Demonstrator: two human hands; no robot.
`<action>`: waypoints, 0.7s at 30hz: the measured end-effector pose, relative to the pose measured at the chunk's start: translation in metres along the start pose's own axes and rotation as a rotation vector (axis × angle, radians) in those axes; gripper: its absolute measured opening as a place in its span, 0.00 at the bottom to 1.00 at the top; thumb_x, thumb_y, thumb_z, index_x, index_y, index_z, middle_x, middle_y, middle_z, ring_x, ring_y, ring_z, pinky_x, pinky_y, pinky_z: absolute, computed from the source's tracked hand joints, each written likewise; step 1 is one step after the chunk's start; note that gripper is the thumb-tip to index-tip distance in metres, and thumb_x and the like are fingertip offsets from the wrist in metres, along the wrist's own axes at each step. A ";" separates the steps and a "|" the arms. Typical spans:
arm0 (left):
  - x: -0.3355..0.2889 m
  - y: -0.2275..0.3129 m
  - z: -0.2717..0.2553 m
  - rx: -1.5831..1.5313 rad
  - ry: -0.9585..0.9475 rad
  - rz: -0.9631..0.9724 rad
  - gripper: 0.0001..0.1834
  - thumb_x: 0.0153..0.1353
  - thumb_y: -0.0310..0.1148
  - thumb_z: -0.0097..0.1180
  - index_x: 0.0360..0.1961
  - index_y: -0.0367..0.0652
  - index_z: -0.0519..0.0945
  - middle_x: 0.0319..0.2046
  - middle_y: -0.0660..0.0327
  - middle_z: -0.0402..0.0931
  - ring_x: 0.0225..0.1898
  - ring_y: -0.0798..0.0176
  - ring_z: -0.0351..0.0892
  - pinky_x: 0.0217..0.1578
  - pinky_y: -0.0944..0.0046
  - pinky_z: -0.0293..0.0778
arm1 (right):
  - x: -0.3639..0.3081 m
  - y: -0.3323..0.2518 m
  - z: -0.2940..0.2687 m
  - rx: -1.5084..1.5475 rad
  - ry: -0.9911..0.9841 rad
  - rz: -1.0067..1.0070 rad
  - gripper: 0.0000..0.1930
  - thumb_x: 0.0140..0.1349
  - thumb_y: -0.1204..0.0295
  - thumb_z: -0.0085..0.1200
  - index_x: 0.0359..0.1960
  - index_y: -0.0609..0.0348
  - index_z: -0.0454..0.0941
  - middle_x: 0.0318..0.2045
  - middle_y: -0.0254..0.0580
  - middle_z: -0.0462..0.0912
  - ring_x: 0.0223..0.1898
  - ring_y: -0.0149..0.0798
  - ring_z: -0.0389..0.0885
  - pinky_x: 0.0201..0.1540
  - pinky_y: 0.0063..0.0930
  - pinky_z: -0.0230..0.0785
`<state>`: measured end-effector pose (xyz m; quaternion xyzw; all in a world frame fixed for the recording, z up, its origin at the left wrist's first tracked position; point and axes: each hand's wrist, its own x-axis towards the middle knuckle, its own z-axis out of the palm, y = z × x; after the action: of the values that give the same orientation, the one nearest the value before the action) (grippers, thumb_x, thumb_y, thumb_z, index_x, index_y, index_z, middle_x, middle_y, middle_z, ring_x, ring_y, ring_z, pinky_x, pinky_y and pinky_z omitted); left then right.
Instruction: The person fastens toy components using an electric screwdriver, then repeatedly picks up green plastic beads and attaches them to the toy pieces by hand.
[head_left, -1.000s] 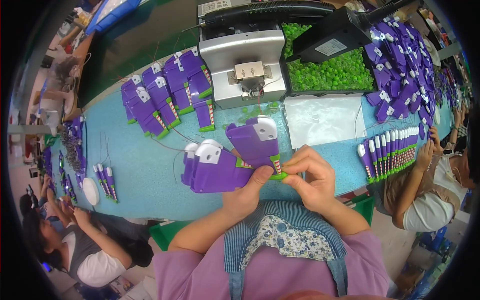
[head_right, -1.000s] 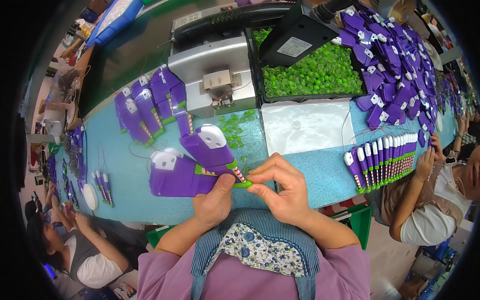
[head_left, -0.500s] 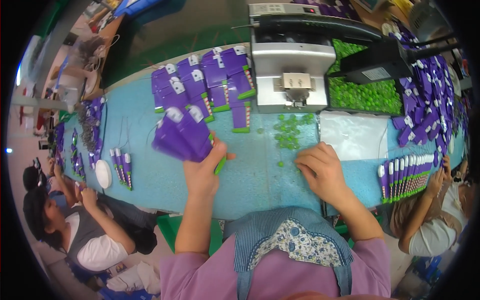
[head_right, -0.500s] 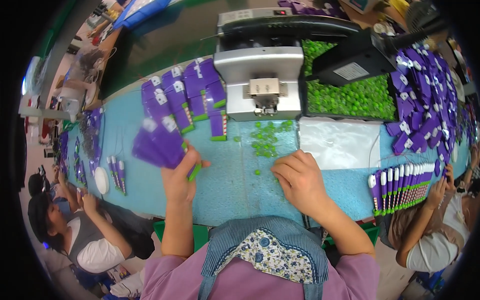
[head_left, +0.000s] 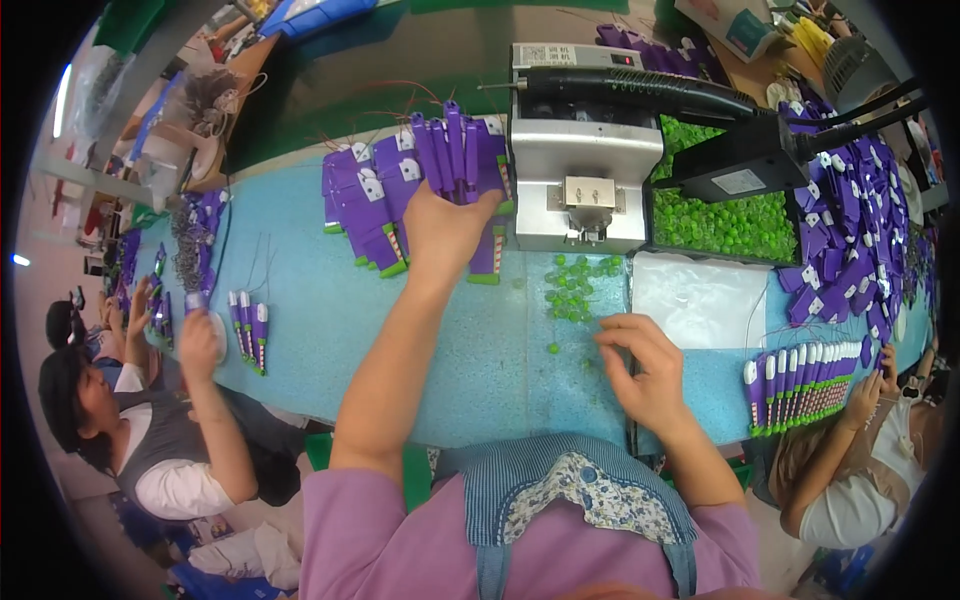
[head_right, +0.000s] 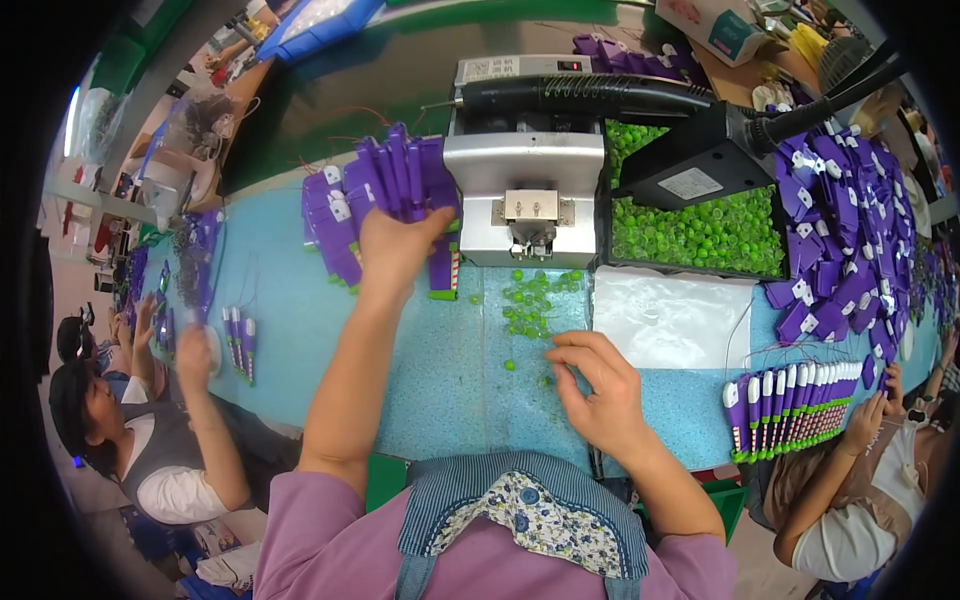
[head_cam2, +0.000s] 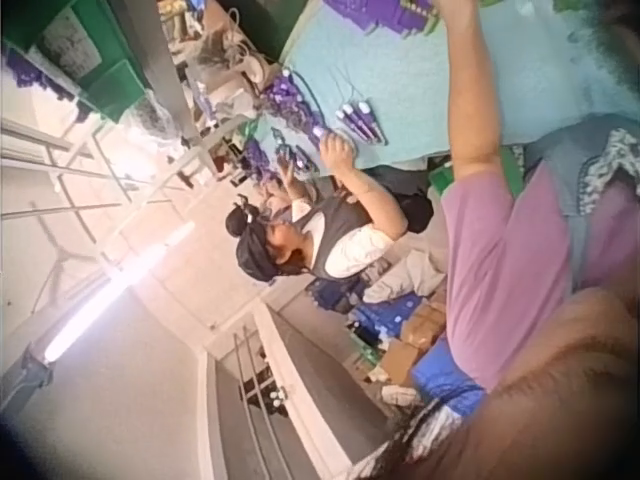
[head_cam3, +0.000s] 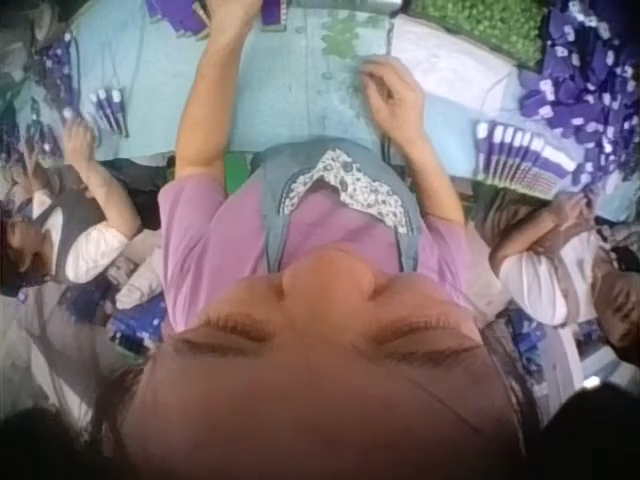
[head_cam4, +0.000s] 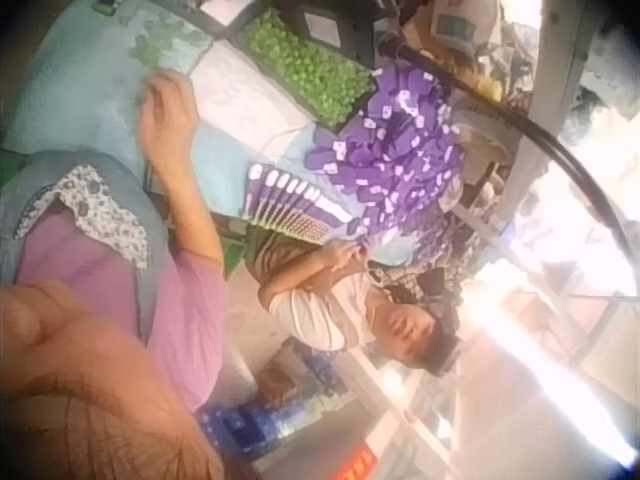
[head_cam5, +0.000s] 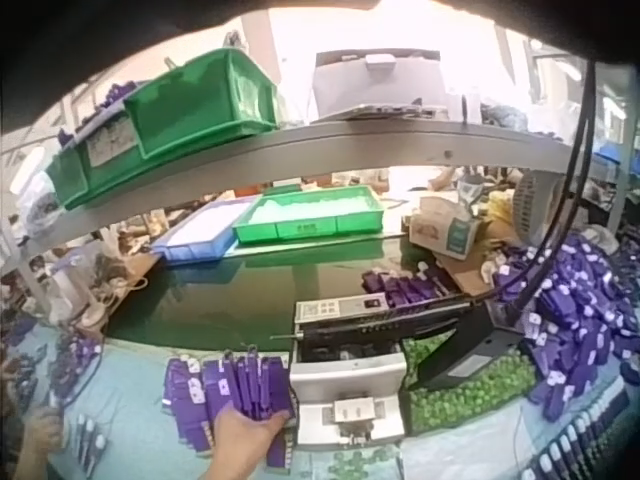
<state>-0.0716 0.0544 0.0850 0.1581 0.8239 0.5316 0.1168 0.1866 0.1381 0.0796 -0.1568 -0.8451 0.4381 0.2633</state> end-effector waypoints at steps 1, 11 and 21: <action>0.000 0.003 0.000 -0.062 -0.051 -0.085 0.13 0.46 0.30 0.69 0.32 0.37 0.81 0.25 0.59 0.81 0.28 0.66 0.80 0.29 0.66 0.74 | 0.000 0.001 -0.001 0.002 0.009 -0.007 0.10 0.50 0.85 0.57 0.35 0.63 0.80 0.38 0.47 0.80 0.39 0.44 0.81 0.40 0.28 0.74; -0.102 0.002 -0.027 -1.112 -0.327 -0.239 0.24 0.51 0.20 0.57 0.52 0.33 0.69 0.39 0.52 0.78 0.36 0.53 0.82 0.36 0.55 0.81 | -0.006 -0.006 -0.006 0.426 0.066 0.130 0.10 0.53 0.86 0.57 0.37 0.67 0.77 0.38 0.49 0.82 0.39 0.40 0.82 0.42 0.29 0.75; -0.162 0.001 -0.001 -0.825 -0.499 -0.217 0.16 0.55 0.21 0.62 0.45 0.37 0.76 0.38 0.63 0.77 0.39 0.70 0.76 0.39 0.70 0.73 | -0.008 -0.027 -0.001 0.179 0.002 -0.170 0.19 0.51 0.88 0.58 0.45 0.64 0.71 0.36 0.51 0.82 0.38 0.43 0.80 0.40 0.33 0.72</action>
<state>0.0774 -0.0083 0.0902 0.1343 0.5031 0.7442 0.4184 0.1926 0.1196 0.1004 -0.0610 -0.8126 0.4877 0.3131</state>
